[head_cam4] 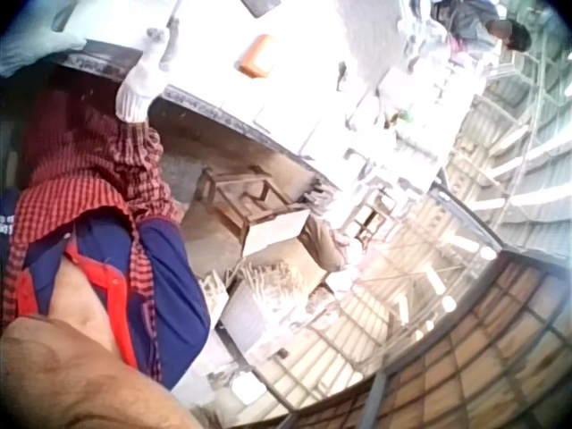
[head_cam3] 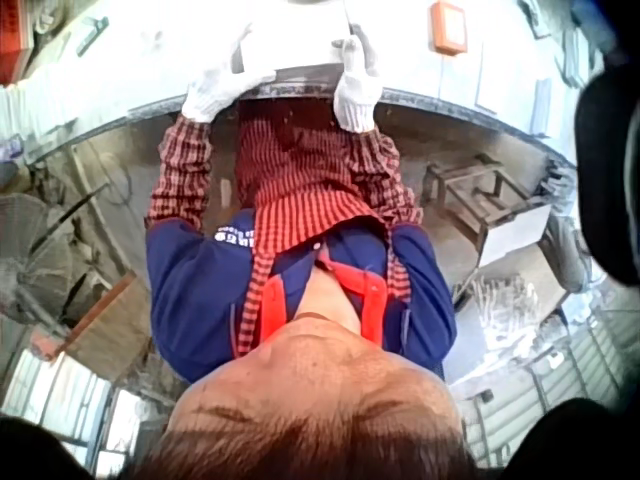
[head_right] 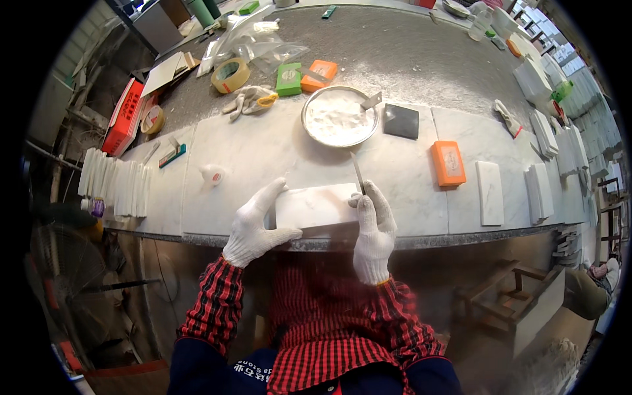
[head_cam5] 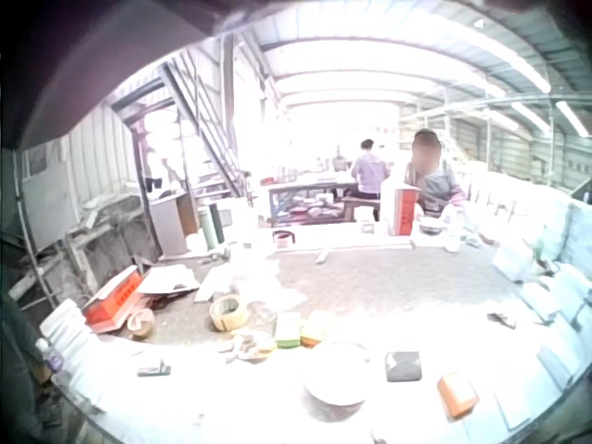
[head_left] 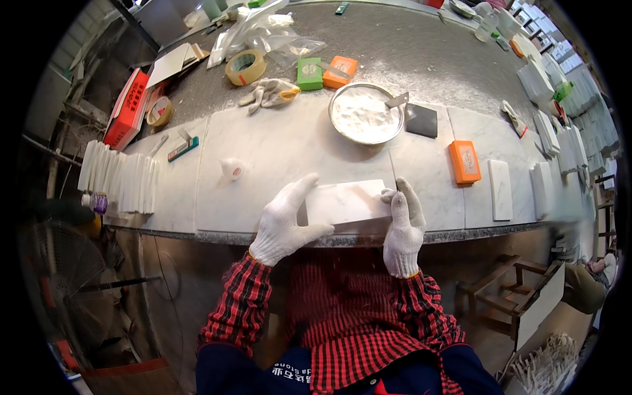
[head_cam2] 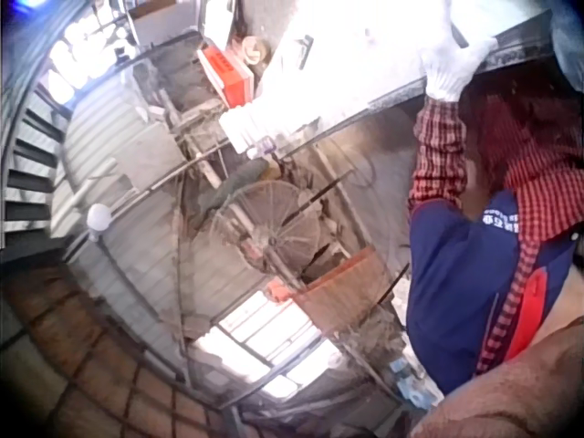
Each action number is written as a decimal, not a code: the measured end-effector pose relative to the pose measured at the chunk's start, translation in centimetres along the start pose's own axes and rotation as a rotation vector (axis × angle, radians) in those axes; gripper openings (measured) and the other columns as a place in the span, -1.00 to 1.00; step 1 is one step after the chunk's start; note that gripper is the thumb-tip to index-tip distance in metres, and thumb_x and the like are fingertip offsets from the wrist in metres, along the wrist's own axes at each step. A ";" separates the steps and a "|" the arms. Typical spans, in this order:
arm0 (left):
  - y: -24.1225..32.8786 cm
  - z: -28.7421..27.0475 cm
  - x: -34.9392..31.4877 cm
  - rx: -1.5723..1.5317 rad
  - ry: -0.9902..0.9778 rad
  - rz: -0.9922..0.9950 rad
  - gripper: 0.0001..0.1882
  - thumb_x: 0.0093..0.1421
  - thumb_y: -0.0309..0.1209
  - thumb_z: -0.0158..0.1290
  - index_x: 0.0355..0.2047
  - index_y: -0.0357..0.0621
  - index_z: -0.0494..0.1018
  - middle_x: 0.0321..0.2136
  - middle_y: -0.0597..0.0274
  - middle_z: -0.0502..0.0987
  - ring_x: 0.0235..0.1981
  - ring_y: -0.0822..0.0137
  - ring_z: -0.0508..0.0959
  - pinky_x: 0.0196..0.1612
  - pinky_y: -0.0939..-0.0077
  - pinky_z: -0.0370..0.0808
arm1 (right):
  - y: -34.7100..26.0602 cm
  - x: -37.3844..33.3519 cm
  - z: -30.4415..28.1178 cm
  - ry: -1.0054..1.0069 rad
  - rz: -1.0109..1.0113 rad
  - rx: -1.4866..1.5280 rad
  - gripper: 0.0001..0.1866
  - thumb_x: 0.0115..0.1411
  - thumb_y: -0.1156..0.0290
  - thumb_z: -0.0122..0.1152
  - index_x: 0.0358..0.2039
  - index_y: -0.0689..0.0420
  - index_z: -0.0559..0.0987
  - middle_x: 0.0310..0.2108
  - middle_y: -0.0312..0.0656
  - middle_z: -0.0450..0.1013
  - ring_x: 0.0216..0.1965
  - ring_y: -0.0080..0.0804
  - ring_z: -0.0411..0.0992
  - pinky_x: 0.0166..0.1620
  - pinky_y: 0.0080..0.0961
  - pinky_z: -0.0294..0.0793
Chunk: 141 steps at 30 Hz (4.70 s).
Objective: The person scrapes a white rectangular block with a metal scraper, repeatedly removing thin layers of material. They occasionally apply a white powder from a bowl onto the block and continue scraping. The person handles the block and scraper with gloved hands throughout the process.
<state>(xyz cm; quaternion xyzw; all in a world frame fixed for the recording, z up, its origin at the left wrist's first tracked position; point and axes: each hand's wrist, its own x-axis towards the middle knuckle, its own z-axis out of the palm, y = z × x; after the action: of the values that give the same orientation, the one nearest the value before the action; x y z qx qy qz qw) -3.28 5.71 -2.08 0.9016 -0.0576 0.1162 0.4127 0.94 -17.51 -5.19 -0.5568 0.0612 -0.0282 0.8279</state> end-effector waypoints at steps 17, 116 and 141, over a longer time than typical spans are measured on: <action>3.0 -1.1 6.7 -0.048 -0.082 -0.082 0.09 -0.11 -0.23 0.57 0.42 -0.25 0.32 0.04 -0.10 0.67 0.10 0.03 0.69 0.16 0.24 0.61 | -5.9 4.9 1.0 -0.051 0.028 0.038 -0.56 0.57 0.42 0.06 0.34 0.42 0.40 -0.18 -0.20 0.56 -0.01 -0.39 0.51 0.29 -0.34 0.43; -2.4 5.0 -2.6 0.240 0.294 0.186 -0.22 -0.10 0.01 0.49 0.09 -0.18 0.63 -0.06 0.11 0.70 0.06 0.04 0.62 0.22 0.04 0.49 | -2.7 3.1 -1.0 -0.824 -0.442 -1.344 -0.49 0.29 0.46 0.21 0.26 -0.12 0.58 -0.24 -0.06 0.66 -0.31 0.04 0.64 -0.25 -0.13 0.64; 1.4 5.8 -3.7 0.328 0.329 0.280 -0.24 0.01 -0.04 0.47 0.16 -0.19 0.60 0.09 -0.08 0.65 0.15 -0.08 0.60 0.33 -0.04 0.42 | -8.7 -5.4 -10.1 -0.052 0.249 -0.646 -0.50 0.44 0.46 0.25 0.36 0.23 0.52 -0.38 -0.45 0.49 -0.50 -0.80 0.29 -0.49 -0.78 0.25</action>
<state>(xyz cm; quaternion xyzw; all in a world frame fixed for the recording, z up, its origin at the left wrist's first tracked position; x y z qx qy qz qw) -6.22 0.41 -5.66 0.9086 -0.0940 0.3249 0.2451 -5.55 -29.48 -0.56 -0.7790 0.1132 0.1083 0.6071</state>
